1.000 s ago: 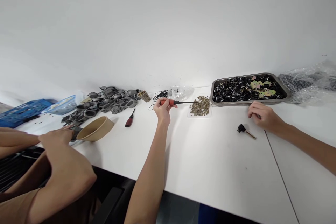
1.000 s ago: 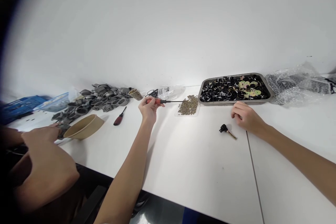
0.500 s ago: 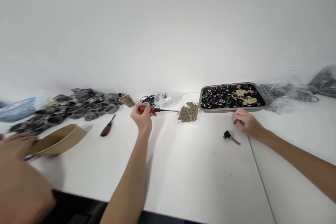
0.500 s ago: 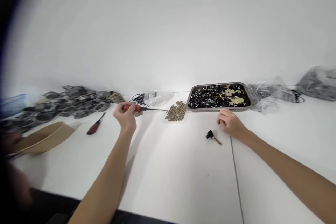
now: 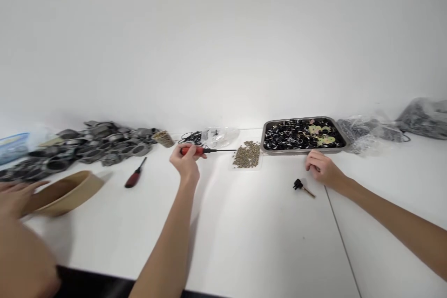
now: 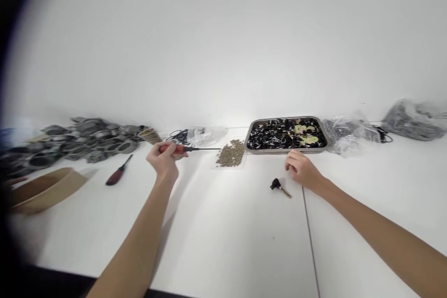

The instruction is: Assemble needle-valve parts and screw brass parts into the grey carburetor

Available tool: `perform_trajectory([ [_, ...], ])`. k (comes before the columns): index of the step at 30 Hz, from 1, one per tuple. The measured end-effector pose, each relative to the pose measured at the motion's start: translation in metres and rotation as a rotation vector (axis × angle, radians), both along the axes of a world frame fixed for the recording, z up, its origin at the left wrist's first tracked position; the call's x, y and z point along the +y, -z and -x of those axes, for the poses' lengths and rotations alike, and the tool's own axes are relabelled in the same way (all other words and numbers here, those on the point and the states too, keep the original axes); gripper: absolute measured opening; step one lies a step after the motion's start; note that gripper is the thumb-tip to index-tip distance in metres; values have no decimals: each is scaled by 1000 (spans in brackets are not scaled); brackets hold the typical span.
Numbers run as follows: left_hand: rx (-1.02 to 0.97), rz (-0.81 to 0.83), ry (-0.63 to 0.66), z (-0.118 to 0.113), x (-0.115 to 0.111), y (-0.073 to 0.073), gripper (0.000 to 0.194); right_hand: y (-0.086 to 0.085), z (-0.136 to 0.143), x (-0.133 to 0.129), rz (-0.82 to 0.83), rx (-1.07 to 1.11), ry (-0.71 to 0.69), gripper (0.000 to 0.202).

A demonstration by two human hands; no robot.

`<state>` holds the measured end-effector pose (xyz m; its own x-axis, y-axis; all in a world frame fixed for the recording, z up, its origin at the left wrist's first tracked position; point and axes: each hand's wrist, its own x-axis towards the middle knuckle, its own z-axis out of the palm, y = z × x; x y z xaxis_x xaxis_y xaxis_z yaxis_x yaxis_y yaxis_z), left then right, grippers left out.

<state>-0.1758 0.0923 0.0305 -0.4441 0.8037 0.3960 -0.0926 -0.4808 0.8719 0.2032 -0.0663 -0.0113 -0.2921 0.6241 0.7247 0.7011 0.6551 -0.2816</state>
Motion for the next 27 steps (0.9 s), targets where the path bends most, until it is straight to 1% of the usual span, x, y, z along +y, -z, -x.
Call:
perform_trajectory([
  [2, -37, 12, 45, -2, 0, 1, 15, 2, -1, 1, -9, -8, -7, 29],
  [4, -59, 31, 116, -5, -2, 3, 17, 2, -2, 1, -17, -10, -12, 29],
  [7, -12, 56, 213, -10, -6, 5, 18, 1, -2, 1, -19, -2, -16, 29],
  [10, 34, 39, 234, -14, -9, 6, 16, -2, -1, 0, -6, 6, -12, 29],
  [16, 63, -2, 185, -13, -9, 5, 14, -2, -2, 0, 7, 9, -13, 28],
  [21, 63, -43, 75, -4, -7, 2, 14, 0, -3, 0, 5, -17, -10, 28],
  [24, 107, -49, 16, -1, -8, 2, 13, 0, -3, 0, -2, -16, -14, 28],
  [27, 179, -40, -1, -2, -10, 2, 13, 1, -3, 0, -5, -12, -18, 28],
])
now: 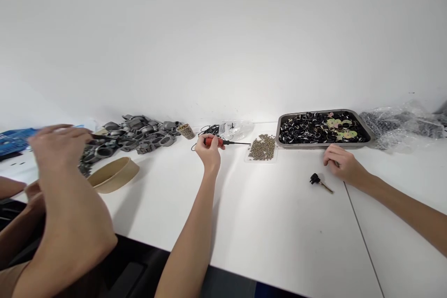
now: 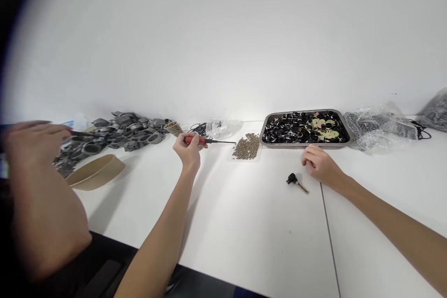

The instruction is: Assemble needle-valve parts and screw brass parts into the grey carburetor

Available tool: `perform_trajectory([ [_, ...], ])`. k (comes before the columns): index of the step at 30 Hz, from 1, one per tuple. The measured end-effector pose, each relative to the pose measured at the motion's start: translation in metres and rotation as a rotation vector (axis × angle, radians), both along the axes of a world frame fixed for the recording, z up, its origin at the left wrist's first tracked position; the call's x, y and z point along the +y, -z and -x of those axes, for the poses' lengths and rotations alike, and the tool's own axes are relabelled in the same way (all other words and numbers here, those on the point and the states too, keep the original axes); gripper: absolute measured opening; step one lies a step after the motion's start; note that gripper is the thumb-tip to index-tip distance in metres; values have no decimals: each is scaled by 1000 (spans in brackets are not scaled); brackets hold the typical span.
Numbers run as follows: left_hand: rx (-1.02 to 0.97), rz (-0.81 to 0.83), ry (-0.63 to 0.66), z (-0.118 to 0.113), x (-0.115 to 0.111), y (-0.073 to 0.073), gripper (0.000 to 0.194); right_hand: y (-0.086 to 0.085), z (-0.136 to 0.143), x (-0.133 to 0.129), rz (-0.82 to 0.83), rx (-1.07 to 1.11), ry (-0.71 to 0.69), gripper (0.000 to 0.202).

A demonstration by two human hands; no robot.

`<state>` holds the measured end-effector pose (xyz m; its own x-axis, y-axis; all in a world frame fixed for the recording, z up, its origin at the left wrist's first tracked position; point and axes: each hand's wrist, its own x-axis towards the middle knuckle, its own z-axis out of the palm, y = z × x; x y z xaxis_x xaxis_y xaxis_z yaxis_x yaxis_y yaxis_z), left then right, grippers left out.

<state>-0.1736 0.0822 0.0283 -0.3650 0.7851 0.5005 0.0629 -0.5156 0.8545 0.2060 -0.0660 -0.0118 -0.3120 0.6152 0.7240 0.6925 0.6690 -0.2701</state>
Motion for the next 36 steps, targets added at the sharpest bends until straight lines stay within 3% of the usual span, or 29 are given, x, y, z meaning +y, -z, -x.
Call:
perform_trajectory([
  [6, 88, 2, -6, -2, -3, 1, 13, 0, 1, 0, 7, 15, -2, 28],
  [12, -99, -1, 27, -5, 2, 0, 14, -1, 0, 0, -9, -1, -11, 29],
  [19, -79, 68, 190, -16, -2, 3, 15, -2, 2, 0, 0, -3, -5, 29],
  [32, -87, 9, 113, -6, -1, -4, 14, 0, 1, 1, -18, 0, -3, 29],
  [36, -22, -34, -5, 0, -1, -5, 13, 1, 0, 1, -9, 4, 0, 29],
])
